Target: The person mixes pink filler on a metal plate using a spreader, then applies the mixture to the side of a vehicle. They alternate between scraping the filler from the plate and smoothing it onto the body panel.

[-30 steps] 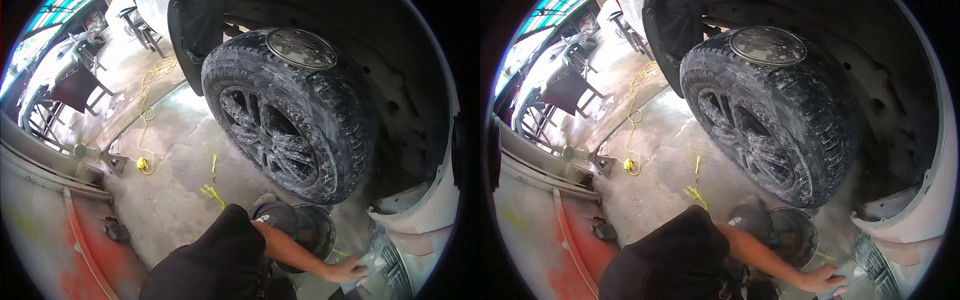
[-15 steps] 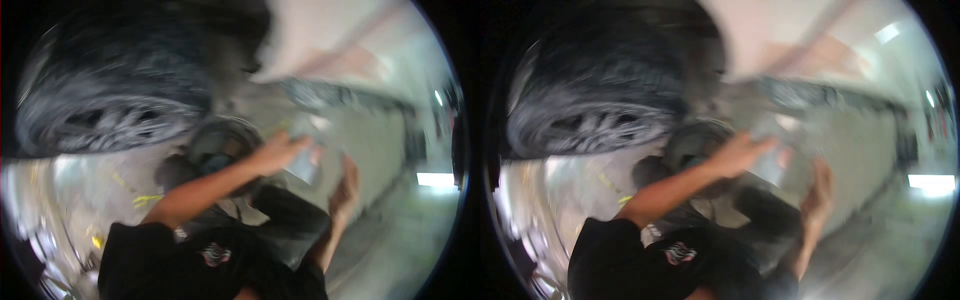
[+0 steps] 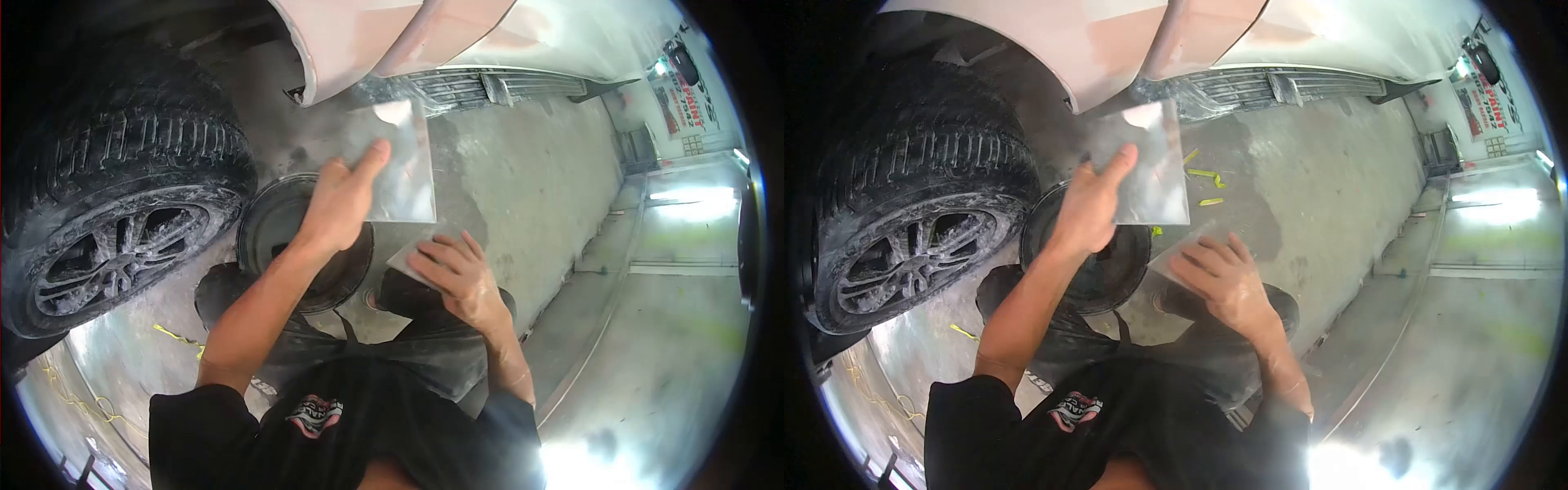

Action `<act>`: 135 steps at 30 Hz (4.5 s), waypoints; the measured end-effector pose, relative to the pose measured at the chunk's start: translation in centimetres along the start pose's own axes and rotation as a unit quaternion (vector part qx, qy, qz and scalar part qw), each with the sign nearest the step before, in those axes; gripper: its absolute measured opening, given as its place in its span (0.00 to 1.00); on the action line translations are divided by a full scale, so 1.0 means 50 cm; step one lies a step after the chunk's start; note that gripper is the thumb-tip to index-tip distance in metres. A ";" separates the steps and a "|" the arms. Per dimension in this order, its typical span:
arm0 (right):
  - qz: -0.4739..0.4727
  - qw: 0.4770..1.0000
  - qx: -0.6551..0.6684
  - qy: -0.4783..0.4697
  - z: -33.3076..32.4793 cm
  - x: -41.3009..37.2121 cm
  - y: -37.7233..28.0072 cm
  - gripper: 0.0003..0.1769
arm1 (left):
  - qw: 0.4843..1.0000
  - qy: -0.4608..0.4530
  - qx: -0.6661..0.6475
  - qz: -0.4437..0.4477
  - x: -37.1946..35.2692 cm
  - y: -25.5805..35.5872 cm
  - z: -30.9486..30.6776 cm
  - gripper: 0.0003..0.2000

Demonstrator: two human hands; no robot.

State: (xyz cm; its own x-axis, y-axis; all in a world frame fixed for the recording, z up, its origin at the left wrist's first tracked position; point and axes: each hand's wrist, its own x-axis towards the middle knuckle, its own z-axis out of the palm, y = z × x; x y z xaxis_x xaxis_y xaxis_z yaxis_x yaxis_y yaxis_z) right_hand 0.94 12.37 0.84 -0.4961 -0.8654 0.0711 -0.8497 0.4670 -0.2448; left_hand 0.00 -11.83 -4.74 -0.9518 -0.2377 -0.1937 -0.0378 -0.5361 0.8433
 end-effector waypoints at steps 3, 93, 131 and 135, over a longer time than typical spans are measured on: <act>0.007 0.973 0.116 0.201 -0.017 0.002 0.005 0.27 | 0.981 -0.055 -0.183 -0.036 -0.006 0.019 -0.003 0.20; 0.120 0.957 -0.225 0.138 -0.038 0.067 -0.043 0.38 | 0.998 0.014 0.016 0.058 -0.036 0.006 0.020 0.15; 0.113 0.974 -0.111 0.165 0.010 0.057 0.040 0.38 | 0.996 0.005 -0.063 0.069 -0.014 0.002 0.005 0.16; 0.082 0.970 -0.133 0.186 -0.053 0.082 0.020 0.34 | 0.985 -0.068 0.137 0.085 -0.030 0.017 0.018 0.17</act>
State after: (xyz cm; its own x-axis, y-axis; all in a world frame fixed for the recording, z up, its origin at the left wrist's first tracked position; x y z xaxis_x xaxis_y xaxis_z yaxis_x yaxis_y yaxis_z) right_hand -2.42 9.78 3.46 -0.6171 -0.6730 0.4077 -0.7451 0.6664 -0.0275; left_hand 1.13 -11.19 -3.31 -0.9827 -0.1847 0.0157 0.0632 -0.2542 0.9651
